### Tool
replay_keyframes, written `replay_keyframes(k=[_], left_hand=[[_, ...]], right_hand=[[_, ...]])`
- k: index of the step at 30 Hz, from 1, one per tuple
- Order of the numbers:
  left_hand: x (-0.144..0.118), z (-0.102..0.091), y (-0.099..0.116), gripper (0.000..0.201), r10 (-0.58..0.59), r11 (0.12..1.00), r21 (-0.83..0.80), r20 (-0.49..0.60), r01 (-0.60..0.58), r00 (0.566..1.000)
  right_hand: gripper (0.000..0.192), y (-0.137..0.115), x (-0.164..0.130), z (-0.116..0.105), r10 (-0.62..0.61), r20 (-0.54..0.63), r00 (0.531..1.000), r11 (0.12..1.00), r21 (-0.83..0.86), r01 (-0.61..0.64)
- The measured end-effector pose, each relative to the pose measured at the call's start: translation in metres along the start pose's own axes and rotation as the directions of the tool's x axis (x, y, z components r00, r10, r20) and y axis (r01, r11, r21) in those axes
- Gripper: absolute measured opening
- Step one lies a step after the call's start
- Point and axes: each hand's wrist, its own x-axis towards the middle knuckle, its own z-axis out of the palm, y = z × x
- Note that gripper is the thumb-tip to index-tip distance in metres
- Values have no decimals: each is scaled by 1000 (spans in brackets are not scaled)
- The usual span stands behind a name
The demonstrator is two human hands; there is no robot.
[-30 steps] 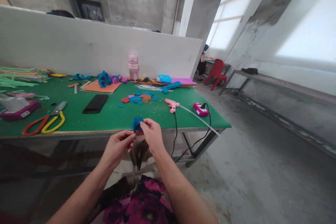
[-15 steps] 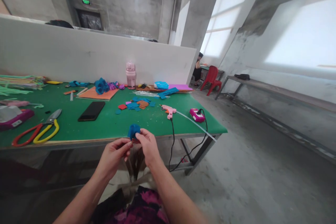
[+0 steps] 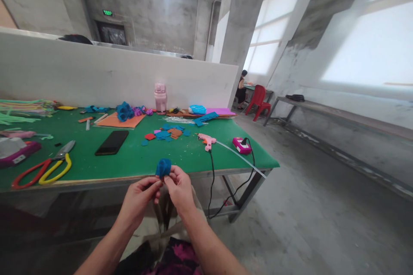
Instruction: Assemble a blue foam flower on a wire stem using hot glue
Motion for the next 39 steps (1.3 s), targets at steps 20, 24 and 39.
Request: replay_keyframes(k=[20, 24, 39], left_hand=[[7, -13, -11, 6, 417, 887, 191, 56, -420, 907], [9, -14, -16, 7, 382, 907, 168, 60, -387, 922], [7, -8, -18, 26, 60, 996, 66, 34, -62, 998]], right_hand=[[16, 8, -5, -3, -152, 65, 986, 969, -189, 162], [16, 10, -6, -3, -168, 61, 984, 960, -218, 178], [19, 19, -2, -3, -54, -14, 998, 998, -42, 54]])
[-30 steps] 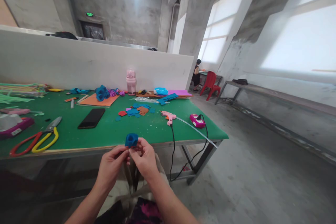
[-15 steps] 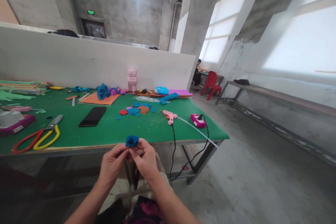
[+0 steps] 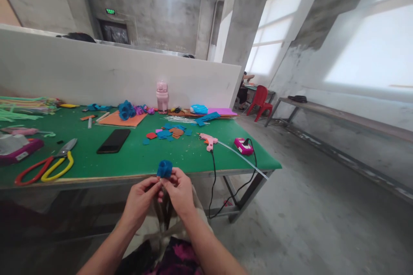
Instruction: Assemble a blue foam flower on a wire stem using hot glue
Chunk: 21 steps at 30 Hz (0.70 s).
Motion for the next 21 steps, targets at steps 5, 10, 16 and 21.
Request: replay_keyframes(k=[5, 10, 16, 21], left_hand=[[1, -6, 11, 30, -52, 998, -30, -16, 51, 999], [4, -10, 18, 31, -160, 979, -130, -19, 157, 987], [4, -9, 20, 32, -204, 963, -180, 2, 201, 979], [4, -9, 21, 33, -222, 950, -220, 17, 220, 975]], right_hand=[[28, -7, 2, -1, 110, -12, 994, 986, 124, -108], [29, -13, 0, 0, 255, 35, 966, 940, 225, -256], [24, -12, -2, 0, 312, 64, 948, 911, 264, -318], [24, -11, -3, -1, 317, 80, 945, 905, 273, -327]])
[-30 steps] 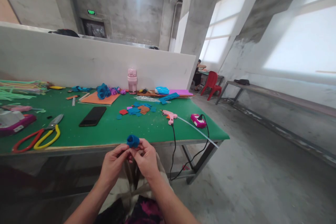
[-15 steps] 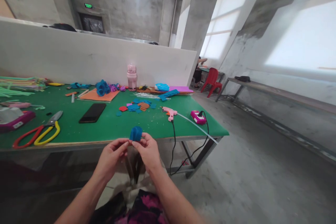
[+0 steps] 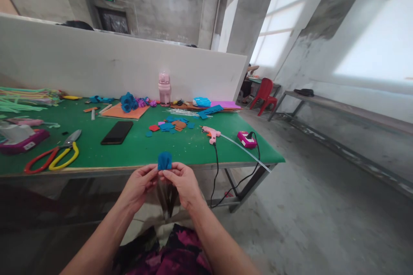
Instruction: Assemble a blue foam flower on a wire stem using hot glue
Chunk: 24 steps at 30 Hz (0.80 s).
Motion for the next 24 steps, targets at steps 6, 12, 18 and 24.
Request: replay_keyframes(k=[6, 12, 18, 24], left_hand=[[1, 0, -1, 34, 25, 1000, -10, -14, -25, 1000], [1, -1, -3, 31, 71, 997, 23, -28, -70, 997], [0, -1, -3, 28, 113, 991, 72, -29, -111, 993], [1, -2, -2, 28, 110, 992, 56, 2, -110, 994]], right_hand=[[24, 0, 0, -1, -4, 3, 1000, 1000, -7, 4], [26, -2, -1, 1, 12, -18, 1000, 1000, -24, -12], [24, -2, -1, 1, 22, -24, 999, 999, -38, -23], [26, -3, 0, -1, 16, -21, 1000, 995, -102, -18]])
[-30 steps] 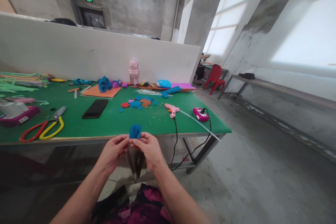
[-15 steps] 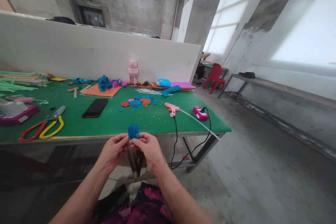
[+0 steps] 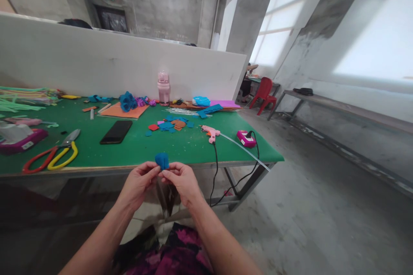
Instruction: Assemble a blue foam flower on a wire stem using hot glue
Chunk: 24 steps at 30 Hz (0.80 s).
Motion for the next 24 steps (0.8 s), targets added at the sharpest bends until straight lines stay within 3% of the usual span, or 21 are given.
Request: replay_keyframes(k=[7, 13, 24], left_hand=[[-2, 3, 7, 34, -77, 997, 3, 36, 77, 996], [-4, 5, 9, 33, -105, 994, 1, 49, 105, 993], [0, 7, 1, 28, -29, 991, -128, -39, 23, 999]], right_hand=[[24, -5, 2, -3, -12, 23, 1000, 991, -131, 15], [24, -3, 3, -3, -11, 36, 999, 989, -144, 16], [18, 14, 3, 7, -141, -148, 979, 989, -65, 133]])
